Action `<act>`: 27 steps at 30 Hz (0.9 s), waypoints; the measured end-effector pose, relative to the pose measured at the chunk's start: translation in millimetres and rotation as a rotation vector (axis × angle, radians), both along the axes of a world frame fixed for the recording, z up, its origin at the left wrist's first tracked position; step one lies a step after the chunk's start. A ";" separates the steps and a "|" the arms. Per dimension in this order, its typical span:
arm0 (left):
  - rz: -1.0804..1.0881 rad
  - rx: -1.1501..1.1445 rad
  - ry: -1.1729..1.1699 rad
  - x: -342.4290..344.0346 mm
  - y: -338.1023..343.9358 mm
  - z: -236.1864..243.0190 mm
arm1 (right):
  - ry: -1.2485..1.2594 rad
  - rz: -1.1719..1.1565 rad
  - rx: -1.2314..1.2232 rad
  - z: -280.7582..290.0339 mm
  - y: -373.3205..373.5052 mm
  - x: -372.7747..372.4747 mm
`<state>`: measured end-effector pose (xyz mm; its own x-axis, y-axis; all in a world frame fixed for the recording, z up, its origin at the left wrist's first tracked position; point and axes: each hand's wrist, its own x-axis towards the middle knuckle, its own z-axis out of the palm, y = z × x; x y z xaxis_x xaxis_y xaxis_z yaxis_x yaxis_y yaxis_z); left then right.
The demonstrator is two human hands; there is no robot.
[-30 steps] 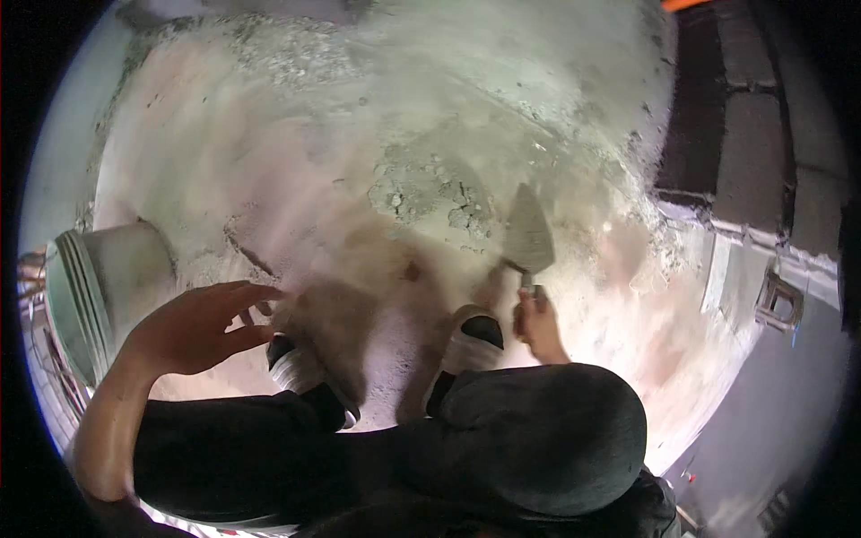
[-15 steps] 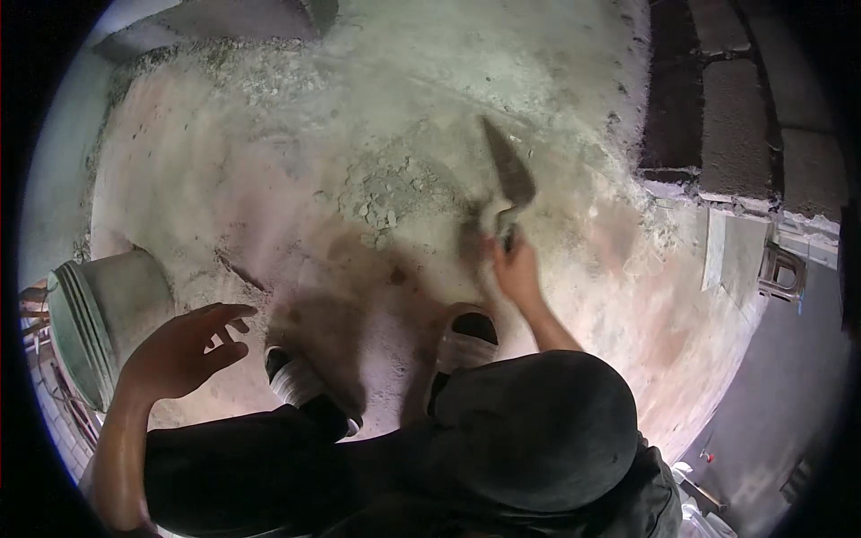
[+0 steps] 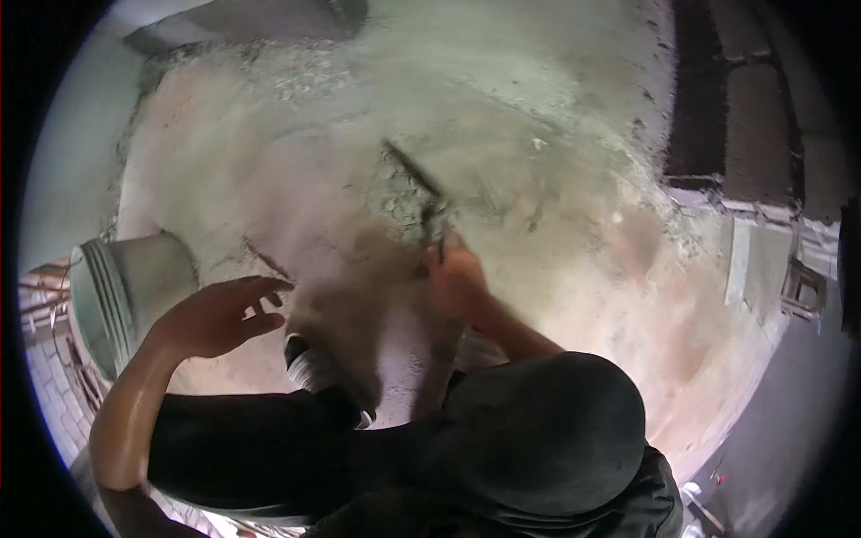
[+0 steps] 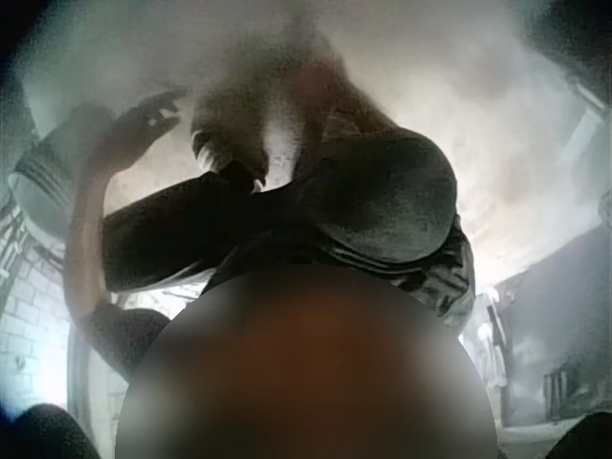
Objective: Spread mortar on a concrete floor using a trowel.
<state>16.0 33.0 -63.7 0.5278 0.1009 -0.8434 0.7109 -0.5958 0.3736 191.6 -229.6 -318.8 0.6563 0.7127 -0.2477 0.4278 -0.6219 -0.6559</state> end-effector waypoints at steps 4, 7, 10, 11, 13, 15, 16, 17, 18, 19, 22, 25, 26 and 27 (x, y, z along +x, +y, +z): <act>0.025 -0.006 0.011 -15.1 0.8 3.2 | -0.063 -0.086 -0.025 0.2 14.7 72.7; 0.068 -0.032 0.037 -31.7 4.8 -3.5 | -0.226 -0.021 0.004 -12.5 14.4 86.5; -0.030 -0.038 0.013 -35.6 12.0 -8.8 | -0.208 0.172 -0.040 -42.6 0.4 35.1; -0.008 -0.021 0.038 -31.2 12.5 -4.4 | -0.194 0.192 -0.032 -35.0 3.6 26.3; -0.007 0.028 0.050 -28.0 18.1 -5.2 | -0.084 0.245 0.140 -12.9 6.7 18.9; 0.014 0.034 0.049 -23.4 22.5 7.7 | -0.073 0.285 0.152 -0.2 -3.8 40.9; 0.024 0.032 0.022 -24.0 25.5 10.2 | -0.081 0.305 0.156 9.6 -14.2 60.8; 0.042 0.030 -0.005 -27.6 28.2 10.4 | 0.022 0.386 0.007 34.1 -18.8 83.0; 0.030 0.049 -0.045 -36.3 30.9 11.6 | 0.118 0.462 -0.144 54.8 -27.3 108.7; 0.039 0.048 -0.044 -37.2 31.7 13.5 | 0.087 0.606 -0.003 52.6 -45.8 136.4; 0.078 0.046 0.007 -32.7 30.4 23.1 | 0.224 0.700 -0.359 94.5 -65.3 184.3; 0.144 0.040 0.105 -26.1 21.5 32.9 | 0.218 0.814 -0.566 110.2 -51.3 207.0; 0.144 -0.008 0.077 -26.5 18.2 34.9 | 0.180 0.897 -0.614 109.6 -42.2 213.5; 0.144 -0.053 0.050 -27.9 16.4 35.9 | 0.171 0.906 -0.616 106.1 -29.8 219.1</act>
